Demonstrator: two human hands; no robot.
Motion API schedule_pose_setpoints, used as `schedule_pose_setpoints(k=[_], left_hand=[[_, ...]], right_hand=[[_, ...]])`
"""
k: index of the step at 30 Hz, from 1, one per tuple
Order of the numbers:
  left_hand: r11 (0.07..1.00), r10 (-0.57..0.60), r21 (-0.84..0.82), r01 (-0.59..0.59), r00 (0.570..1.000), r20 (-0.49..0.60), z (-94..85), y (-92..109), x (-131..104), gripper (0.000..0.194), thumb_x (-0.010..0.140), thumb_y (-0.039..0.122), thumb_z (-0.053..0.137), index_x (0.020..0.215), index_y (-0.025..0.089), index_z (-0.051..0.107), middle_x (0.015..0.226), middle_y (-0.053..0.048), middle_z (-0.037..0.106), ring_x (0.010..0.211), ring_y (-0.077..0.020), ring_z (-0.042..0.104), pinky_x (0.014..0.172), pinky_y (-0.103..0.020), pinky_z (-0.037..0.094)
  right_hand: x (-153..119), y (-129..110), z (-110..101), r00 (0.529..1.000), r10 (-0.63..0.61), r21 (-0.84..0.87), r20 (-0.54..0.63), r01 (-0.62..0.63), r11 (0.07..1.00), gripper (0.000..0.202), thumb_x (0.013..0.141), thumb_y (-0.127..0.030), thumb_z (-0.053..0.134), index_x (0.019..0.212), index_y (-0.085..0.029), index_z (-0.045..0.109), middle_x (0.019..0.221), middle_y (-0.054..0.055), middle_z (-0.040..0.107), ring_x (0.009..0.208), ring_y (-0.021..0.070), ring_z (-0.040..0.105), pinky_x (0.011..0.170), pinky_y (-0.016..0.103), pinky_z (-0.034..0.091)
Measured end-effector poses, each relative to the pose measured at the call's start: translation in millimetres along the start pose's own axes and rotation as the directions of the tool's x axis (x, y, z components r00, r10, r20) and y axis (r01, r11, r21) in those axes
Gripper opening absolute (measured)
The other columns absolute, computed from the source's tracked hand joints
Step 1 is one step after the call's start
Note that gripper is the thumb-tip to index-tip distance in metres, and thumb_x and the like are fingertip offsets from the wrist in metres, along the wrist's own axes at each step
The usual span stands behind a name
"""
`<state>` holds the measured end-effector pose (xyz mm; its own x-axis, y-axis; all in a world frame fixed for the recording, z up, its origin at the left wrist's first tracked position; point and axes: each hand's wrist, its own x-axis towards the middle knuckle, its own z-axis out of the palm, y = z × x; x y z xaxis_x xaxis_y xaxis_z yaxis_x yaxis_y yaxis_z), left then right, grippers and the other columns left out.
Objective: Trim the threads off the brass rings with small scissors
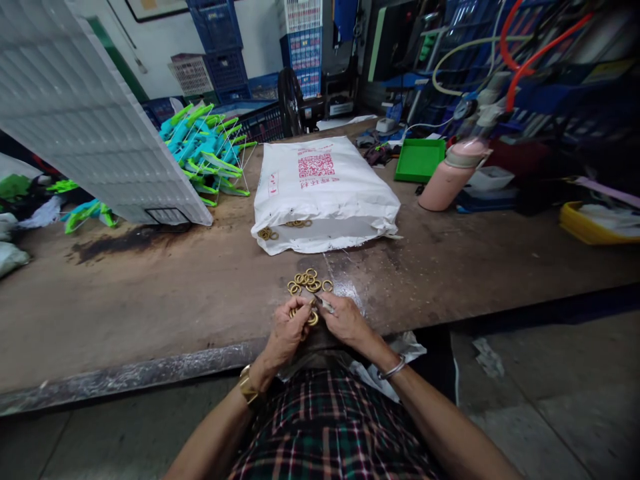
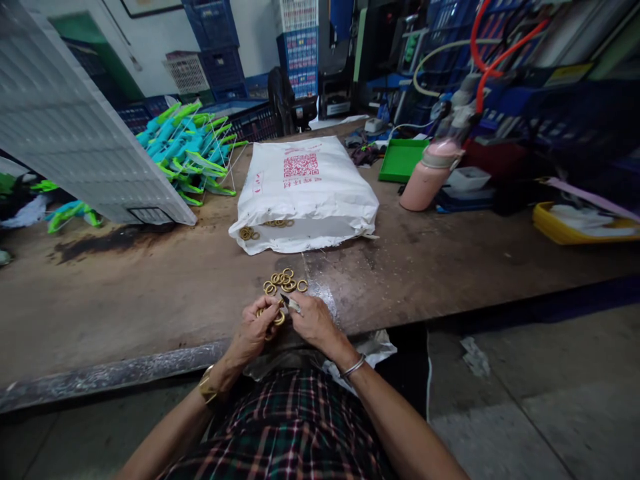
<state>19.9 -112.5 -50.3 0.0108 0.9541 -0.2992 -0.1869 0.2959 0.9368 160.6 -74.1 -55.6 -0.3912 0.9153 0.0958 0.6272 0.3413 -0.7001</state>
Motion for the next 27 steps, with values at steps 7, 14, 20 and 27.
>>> schedule_pose_setpoints(k=[7,14,20,27], left_hand=[[0.997,0.072,0.029,-0.072,0.997,0.020,0.1,-2.9,-0.8,0.030,0.074,0.046,0.058,0.073,0.017,0.050,0.052,0.006,0.047,0.039,-0.0040,0.036,0.039,-0.017,0.027],[0.996,0.074,0.042,-0.074,0.997,0.008,0.7,-3.9,-1.0,0.028,0.074,0.045,0.057,0.071,0.018,0.049,0.049,0.007,0.044,0.038,-0.0048,0.035,0.039,-0.017,0.027],[0.986,0.135,0.096,-0.139,0.990,0.047,0.5,8.9,-13.5,0.029,0.075,0.044,0.058,0.066,0.017,0.050,0.052,0.004,0.048,0.043,-0.0062,0.039,0.043,-0.019,0.030],[0.990,-0.140,0.041,0.134,0.944,0.300,-1.8,12.9,-43.7,0.031,0.072,0.046,0.062,0.071,0.016,0.053,0.055,0.002,0.052,0.042,-0.0054,0.040,0.041,-0.018,0.027]], right_hand=[[-5.7,-1.0,1.5,0.998,-0.059,-0.171,0.038,0.064,0.983,0.025,0.074,-0.011,0.042,0.085,-0.022,0.061,0.072,0.002,0.064,0.062,0.0140,0.053,0.057,0.024,0.030],[-7.8,-3.8,0.7,0.995,-0.052,-0.268,0.081,0.072,0.961,0.025,0.074,-0.011,0.041,0.087,-0.021,0.059,0.072,0.002,0.065,0.062,0.0143,0.053,0.057,0.025,0.028],[-1.9,-0.7,-1.5,0.993,0.040,-0.390,0.110,0.006,0.921,0.023,0.078,-0.014,0.041,0.093,-0.020,0.058,0.075,0.006,0.067,0.065,0.0167,0.057,0.056,0.026,0.028],[13.6,16.9,-29.2,0.972,0.224,-0.600,-0.068,-0.219,0.769,0.025,0.083,-0.021,0.039,0.100,-0.018,0.056,0.084,0.011,0.066,0.074,0.0216,0.059,0.058,0.028,0.029]])
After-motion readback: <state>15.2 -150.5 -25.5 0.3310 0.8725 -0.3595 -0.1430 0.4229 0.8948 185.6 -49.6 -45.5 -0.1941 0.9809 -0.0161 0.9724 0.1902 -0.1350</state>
